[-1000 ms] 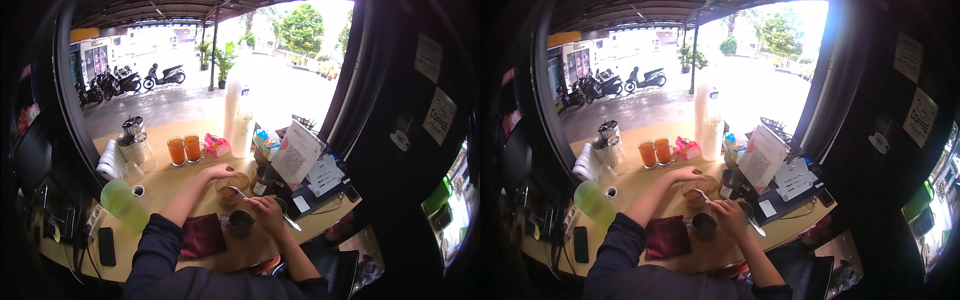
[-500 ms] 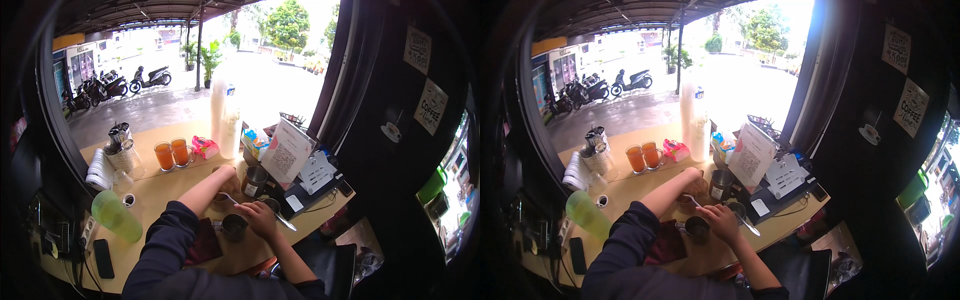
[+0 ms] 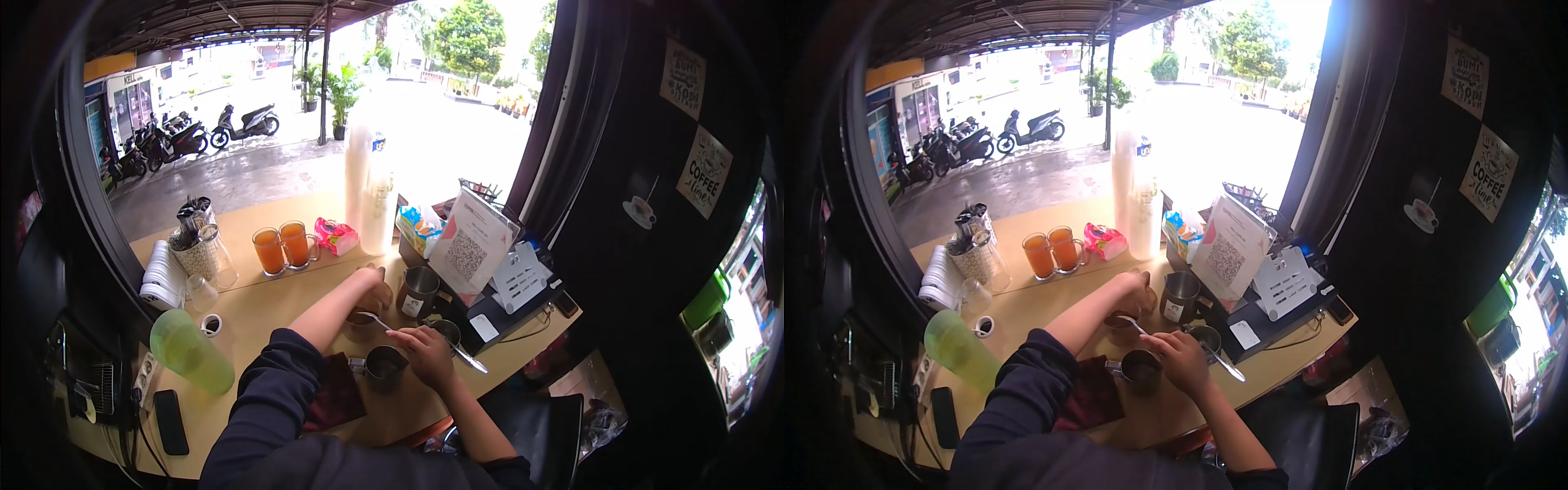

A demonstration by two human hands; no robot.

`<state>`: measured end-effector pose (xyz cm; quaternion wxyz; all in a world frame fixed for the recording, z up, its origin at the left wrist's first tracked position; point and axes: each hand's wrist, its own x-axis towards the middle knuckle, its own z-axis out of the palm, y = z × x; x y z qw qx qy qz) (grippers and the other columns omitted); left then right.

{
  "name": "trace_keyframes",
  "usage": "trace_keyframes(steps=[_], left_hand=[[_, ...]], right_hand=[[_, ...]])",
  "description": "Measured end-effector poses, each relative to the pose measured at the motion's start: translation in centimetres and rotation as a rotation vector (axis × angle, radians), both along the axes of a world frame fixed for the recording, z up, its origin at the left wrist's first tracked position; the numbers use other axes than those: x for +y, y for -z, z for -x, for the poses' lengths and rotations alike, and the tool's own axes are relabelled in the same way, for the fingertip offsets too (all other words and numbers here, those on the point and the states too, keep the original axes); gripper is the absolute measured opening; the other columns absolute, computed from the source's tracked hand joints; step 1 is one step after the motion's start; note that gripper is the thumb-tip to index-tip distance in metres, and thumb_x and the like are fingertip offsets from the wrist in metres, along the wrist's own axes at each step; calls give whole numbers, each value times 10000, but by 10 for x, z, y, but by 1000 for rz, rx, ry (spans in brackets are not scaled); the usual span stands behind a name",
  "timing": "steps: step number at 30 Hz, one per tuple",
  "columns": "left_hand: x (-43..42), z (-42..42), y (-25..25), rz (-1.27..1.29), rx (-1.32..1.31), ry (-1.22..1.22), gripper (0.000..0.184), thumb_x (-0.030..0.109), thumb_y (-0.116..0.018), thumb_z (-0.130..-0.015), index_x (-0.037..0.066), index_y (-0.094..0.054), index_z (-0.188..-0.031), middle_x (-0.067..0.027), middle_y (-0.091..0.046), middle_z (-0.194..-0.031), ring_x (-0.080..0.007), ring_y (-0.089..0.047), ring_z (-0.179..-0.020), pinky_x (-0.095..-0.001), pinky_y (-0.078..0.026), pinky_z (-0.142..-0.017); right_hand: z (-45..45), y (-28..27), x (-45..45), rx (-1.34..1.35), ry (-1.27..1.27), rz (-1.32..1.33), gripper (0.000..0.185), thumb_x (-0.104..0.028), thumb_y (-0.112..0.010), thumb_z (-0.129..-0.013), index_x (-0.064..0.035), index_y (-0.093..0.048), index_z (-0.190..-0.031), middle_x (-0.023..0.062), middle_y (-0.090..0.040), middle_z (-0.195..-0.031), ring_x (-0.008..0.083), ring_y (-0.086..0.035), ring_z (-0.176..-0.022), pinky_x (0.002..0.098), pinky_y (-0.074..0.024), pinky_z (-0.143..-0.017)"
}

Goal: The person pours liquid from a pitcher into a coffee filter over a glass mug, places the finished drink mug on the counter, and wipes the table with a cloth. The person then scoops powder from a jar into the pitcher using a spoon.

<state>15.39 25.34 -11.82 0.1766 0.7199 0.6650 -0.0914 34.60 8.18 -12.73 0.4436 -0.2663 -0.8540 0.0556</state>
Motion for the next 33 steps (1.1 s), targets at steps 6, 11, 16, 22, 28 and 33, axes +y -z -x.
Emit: trace_keyframes(steps=[6, 11, 16, 22, 28, 33], left_hand=[[22, 20, 17, 39, -101, 86, 953, 500, -864, -462, 53, -537, -1238, -185, -587, -1209, -320, -609, -1065, -398, -538, -866], [24, 32, 18, 31, -200, 86, 952, 504, -859, -488, 52, -535, -1261, -172, -602, -1214, -294, -617, -1060, -377, -546, -852], [17, 49, 20, -31, -485, -21, 914, 462, -874, -494, 10, -558, -1224, -194, -614, -1187, -259, -613, -1073, -329, -522, -889], [25, 78, 32, 177, -928, 52, 776, 463, -779, -733, 44, -470, -1309, -110, -578, -1168, -202, -610, -1011, -309, -537, -826], [-5, 94, 33, 260, -1572, -390, 562, 450, -663, -874, 138, -456, -1294, -51, -471, -1217, -224, -560, -1096, -336, -533, -879], [-21, 100, 31, 178, -1652, -275, 586, 420, -575, -938, 103, -331, -1366, -118, -468, -1259, -247, -559, -1125, -377, -507, -951]], right_hand=[[0, 4, 1, -21, 10, -5, 309, -88, -658, -808, -147, -667, -1111, 22, -662, -980, 231, -615, -840, 349, -497, -752], [2, 2, 1, 39, 12, 12, 284, -76, -659, -809, -143, -675, -1084, 31, -663, -973, 237, -625, -829, 350, -507, -730], [0, 3, 1, 41, 13, 10, 284, -67, -654, -811, -141, -676, -1084, 36, -667, -974, 236, -628, -831, 347, -509, -731], [3, 6, -2, 77, 20, 45, 270, -58, -638, -830, -137, -674, -1086, 39, -669, -981, 240, -631, -835, 348, -509, -732], [3, 6, -1, 103, 2, 58, 254, -65, -629, -848, -128, -669, -1090, 58, -669, -987, 252, -633, -845, 347, -509, -737], [6, 13, 0, 189, 12, 115, 197, -89, -578, -923, -89, -652, -1105, 72, -678, -987, 207, -645, -849, 320, -510, -734]])
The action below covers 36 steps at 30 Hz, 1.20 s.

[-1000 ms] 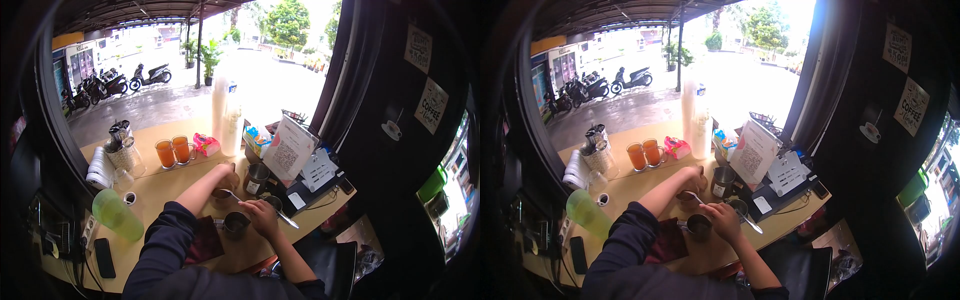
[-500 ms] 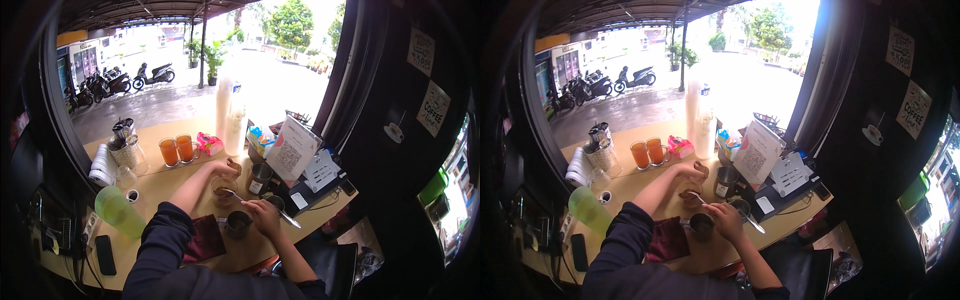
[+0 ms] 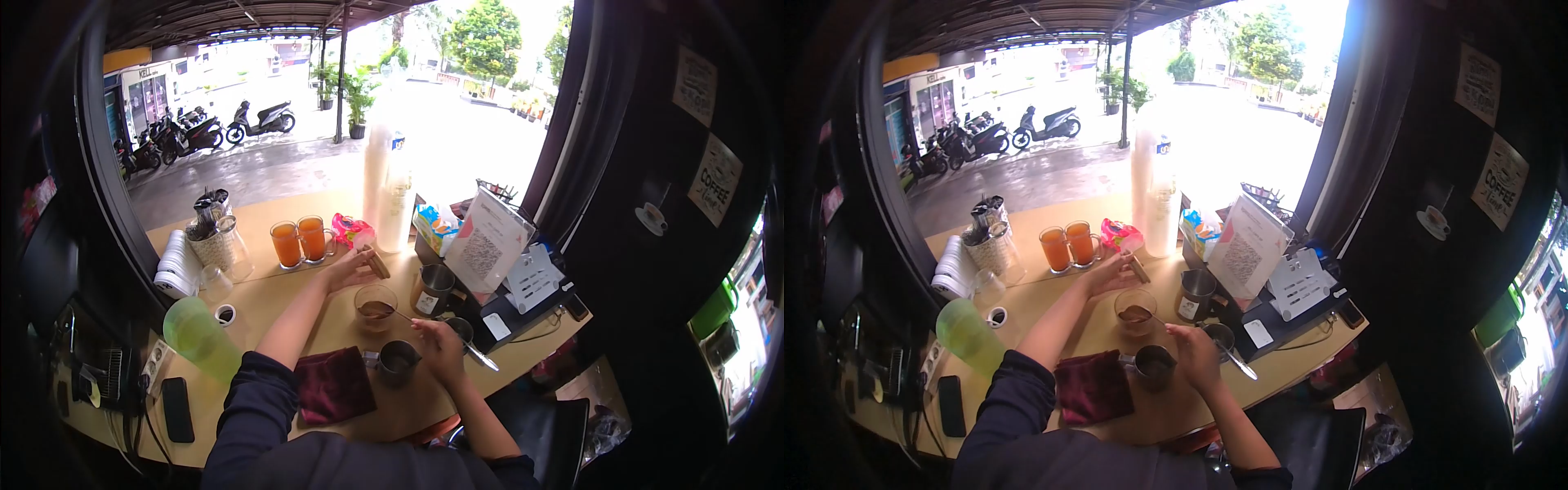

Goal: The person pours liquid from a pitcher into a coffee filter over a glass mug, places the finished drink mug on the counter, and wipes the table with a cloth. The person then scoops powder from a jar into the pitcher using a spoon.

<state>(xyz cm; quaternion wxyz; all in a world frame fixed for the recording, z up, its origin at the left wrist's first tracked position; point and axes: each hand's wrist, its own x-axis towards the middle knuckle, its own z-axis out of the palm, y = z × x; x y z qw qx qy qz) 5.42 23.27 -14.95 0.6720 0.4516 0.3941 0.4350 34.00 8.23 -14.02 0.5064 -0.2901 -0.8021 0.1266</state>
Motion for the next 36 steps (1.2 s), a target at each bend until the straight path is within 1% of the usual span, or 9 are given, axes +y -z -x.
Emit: trace_keyframes(steps=[2, 6, 8, 12, 17, 23, 24, 28, 36], left_hand=[[-8, 0, -1, -47, 30, -12, 591, 393, -580, -941, 78, -315, -1365, -121, -469, -1264, -236, -556, -1131, -364, -495, -967], [-47, -12, -21, -193, 29, -150, 591, 301, -626, -929, 13, -316, -1341, -118, -471, -1290, -195, -553, -1128, -320, -454, -1008], [-52, -12, -12, -252, 21, -191, 582, 280, -669, -900, 20, -354, -1316, -102, -514, -1224, -177, -551, -1119, -303, -461, -983], [-75, -12, -11, -401, 159, -227, 537, 201, -732, -854, 18, -429, -1259, -96, -549, -1184, -149, -539, -1126, -284, -471, -947], [-98, -18, -1, -425, 71, -230, 589, 106, -789, -783, 16, -442, -1250, -108, -522, -1190, -157, -531, -1136, -281, -478, -942], [-107, -26, 15, -820, 551, -344, 916, 252, -894, -643, 21, -392, -1374, -127, -451, -1288, -225, -446, -1247, -350, -358, -1089], [-110, -27, 14, -776, 597, -327, 1033, 271, -898, -631, 11, -309, -1438, -153, -409, -1369, -254, -402, -1305, -364, -318, -1120], [-112, -36, 22, -719, 297, -281, 1168, 237, -889, -648, -7, -123, -1494, -177, -325, -1473, -264, -343, -1366, -383, -277, -1146], [-109, -33, 34, -674, 214, -247, 1080, 184, -844, -718, -18, -117, -1491, -180, -316, -1485, -245, -327, -1377, -363, -262, -1152]], right_hand=[[5, 5, -3, 336, -42, 394, 186, -111, -502, -981, -16, -629, -1080, 85, -680, -964, 150, -632, -819, 276, -496, -723], [8, 2, -1, 500, -27, 447, 217, -150, -466, -1005, 2, -603, -1078, 95, -675, -908, 100, -616, -735, 233, -485, -662], [6, -5, -2, 660, 40, 674, 215, -164, -453, -1010, -2, -587, -1058, 117, -672, -846, 101, -602, -634, 227, -486, -599], [0, 4, 9, 791, 4, 589, 214, -176, -450, -1012, 1, -570, -1021, 122, -661, -791, 102, -578, -564, 226, -478, -540], [1, -19, 4, 989, 55, 490, 216, -159, -439, -1016, 27, -543, -983, 120, -633, -749, 109, -567, -550, 226, -473, -536], [19, -18, 20, 921, -120, 540, 202, -162, -458, -1011, 4, -572, -996, 106, -657, -796, 73, -571, -599, 192, -447, -543], [23, -16, 23, 888, -136, 555, 202, -170, -459, -1009, -5, -575, -1008, 113, -663, -809, 85, -583, -604, 198, -459, -550], [30, -10, 30, 813, -155, 620, 209, -185, -462, -1008, -19, -587, -1029, 118, -677, -833, 97, -606, -627, 199, -470, -566], [30, 4, 33, 824, -130, 661, 223, -203, -467, -1007, -19, -590, -1033, 121, -679, -828, 100, -615, -632, 200, -478, -559]])
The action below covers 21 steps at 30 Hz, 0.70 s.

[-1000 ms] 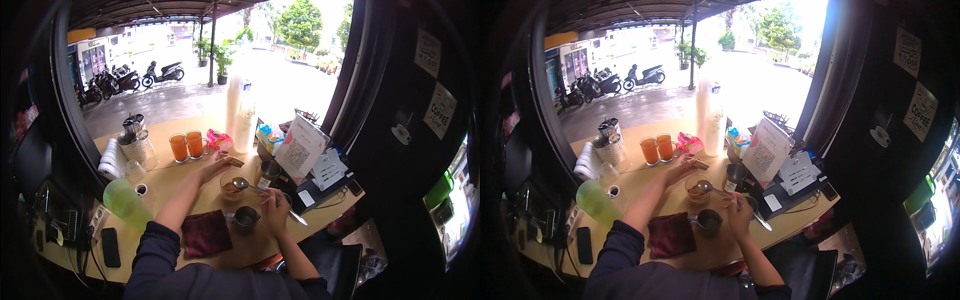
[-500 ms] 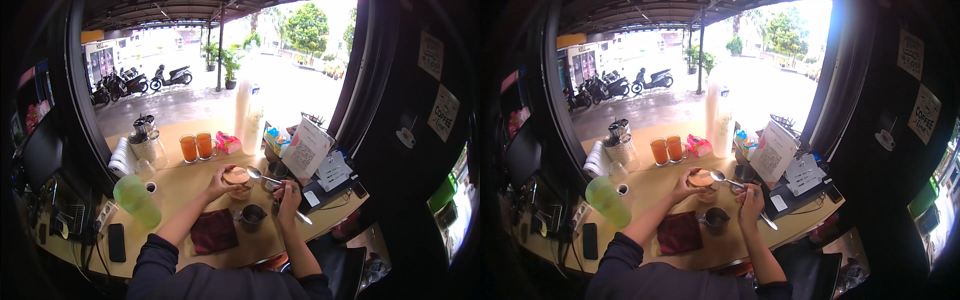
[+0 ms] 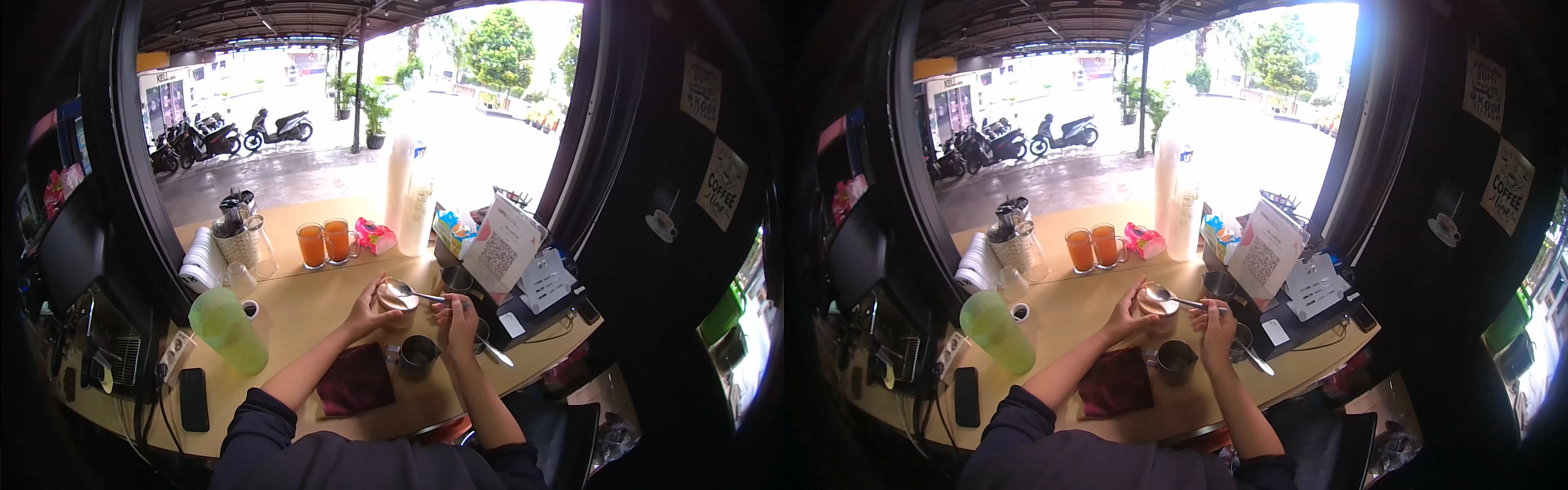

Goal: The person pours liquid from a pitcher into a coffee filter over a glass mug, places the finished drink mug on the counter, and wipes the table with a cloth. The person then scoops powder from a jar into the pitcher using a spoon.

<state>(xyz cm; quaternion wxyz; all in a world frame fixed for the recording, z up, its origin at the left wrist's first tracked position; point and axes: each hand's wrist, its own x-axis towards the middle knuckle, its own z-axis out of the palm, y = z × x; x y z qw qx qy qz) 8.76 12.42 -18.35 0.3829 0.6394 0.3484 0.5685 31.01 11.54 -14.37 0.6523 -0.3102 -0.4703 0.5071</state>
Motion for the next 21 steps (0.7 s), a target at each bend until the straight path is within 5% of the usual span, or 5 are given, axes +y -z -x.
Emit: trace_keyframes(steps=[5, 14, 21], left_hand=[[0, -4, 8, 23, -88, 29, 974, 153, -794, -779, -20, -148, -1487, -166, -298, -1499, -231, -321, -1379, -356, -272, -1147], [-8, -15, 4, 104, -101, -6, 1081, 218, -880, -669, -13, -190, -1469, -146, -376, -1421, -227, -391, -1321, -367, -330, -1109], [-11, -24, -18, 11, 79, -77, 869, 214, -898, -609, 27, -388, -1287, -117, -532, -1249, -216, -521, -1180, -367, -413, -1027]], right_hand=[[0, 5, 1, 15, -24, 8, 224, -205, -466, -1007, -20, -591, -1035, 125, -679, -828, 98, -614, -630, 200, -480, -551], [0, 18, 7, 35, -92, 76, 208, -200, -502, -995, -20, -593, -1045, 135, -682, -832, 101, -600, -582, 208, -478, -527], [-5, 22, 7, 97, -182, 191, 214, -201, -550, -975, -40, -540, -1116, 129, -674, -837, 118, -609, -583, 219, -490, -518]])
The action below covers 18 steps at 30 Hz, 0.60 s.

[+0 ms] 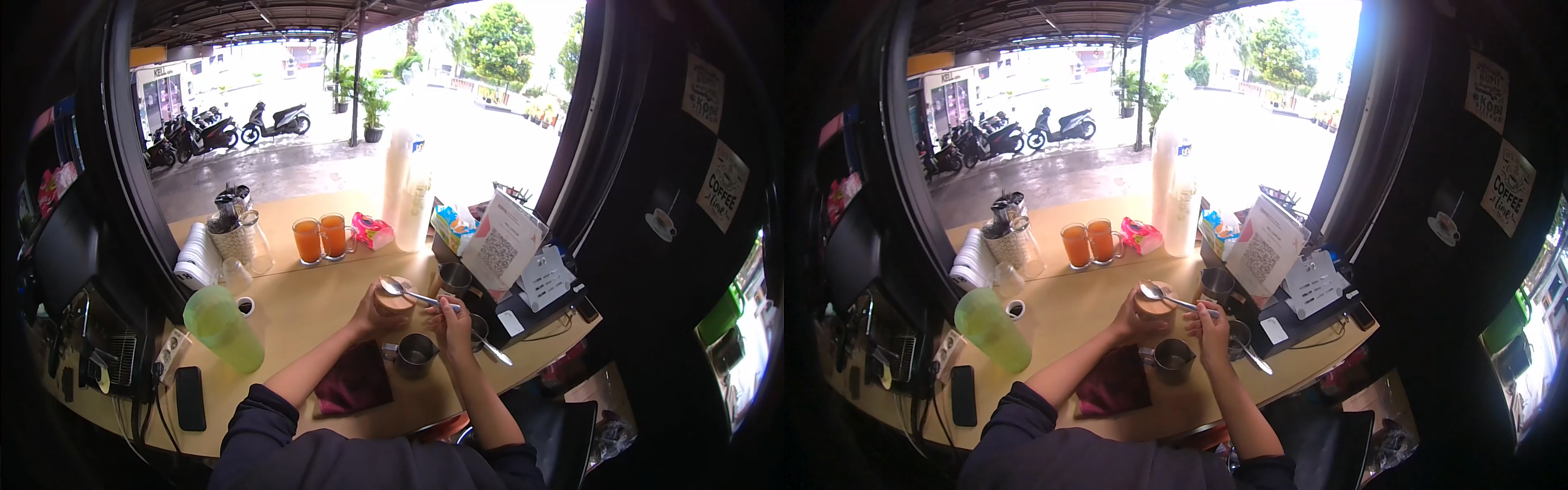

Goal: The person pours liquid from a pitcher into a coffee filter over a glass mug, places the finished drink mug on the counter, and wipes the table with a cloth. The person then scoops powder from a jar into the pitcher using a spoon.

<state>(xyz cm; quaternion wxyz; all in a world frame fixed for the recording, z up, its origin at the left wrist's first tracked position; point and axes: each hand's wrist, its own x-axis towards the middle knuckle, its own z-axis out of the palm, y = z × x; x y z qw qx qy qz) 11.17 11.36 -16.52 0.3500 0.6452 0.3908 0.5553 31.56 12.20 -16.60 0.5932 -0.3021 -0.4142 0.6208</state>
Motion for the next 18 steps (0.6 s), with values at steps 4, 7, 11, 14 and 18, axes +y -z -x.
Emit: trace_keyframes(steps=[4, 7, 11, 14, 18], left_hand=[[10, 3, 13, -12, 55, -52, 848, 219, -899, -609, 31, -400, -1268, -112, -541, -1240, -211, -528, -1172, -367, -419, -1021], [20, 4, 21, 2, 57, -64, 854, 221, -899, -609, 27, -398, -1273, -113, -539, -1251, -213, -528, -1176, -368, -417, -1024], [29, 4, 21, -31, 64, -64, 868, 214, -900, -607, 33, -391, -1286, -111, -534, -1270, -215, -524, -1188, -368, -415, -1030], [36, 5, 23, -38, 51, -10, 887, 201, -899, -606, 43, -379, -1307, -104, -531, -1284, -214, -519, -1198, -366, -415, -1033], [40, 4, 20, -3, 34, -28, 900, 189, -894, -609, 46, -365, -1323, -100, -528, -1287, -209, -518, -1199, -363, -417, -1032]], right_hand=[[-2, 6, 3, 21, -21, 50, 242, -209, -551, -973, -46, -498, -1144, 124, -672, -860, 130, -627, -603, 238, -530, -538], [-2, 7, 4, 16, -14, 77, 247, -211, -535, -979, -52, -473, -1157, 124, -671, -867, 139, -631, -614, 251, -539, -547], [-1, 7, 5, 36, -5, 82, 244, -208, -522, -982, -55, -460, -1161, 128, -672, -872, 152, -634, -621, 269, -547, -560], [-2, 6, 6, 57, -18, 93, 235, -202, -510, -986, -57, -454, -1162, 132, -672, -882, 162, -636, -623, 284, -553, -572], [-2, 7, 9, 42, -36, 101, 198, -181, -483, -991, -60, -479, -1148, 123, -668, -878, 169, -637, -640, 281, -546, -580]])
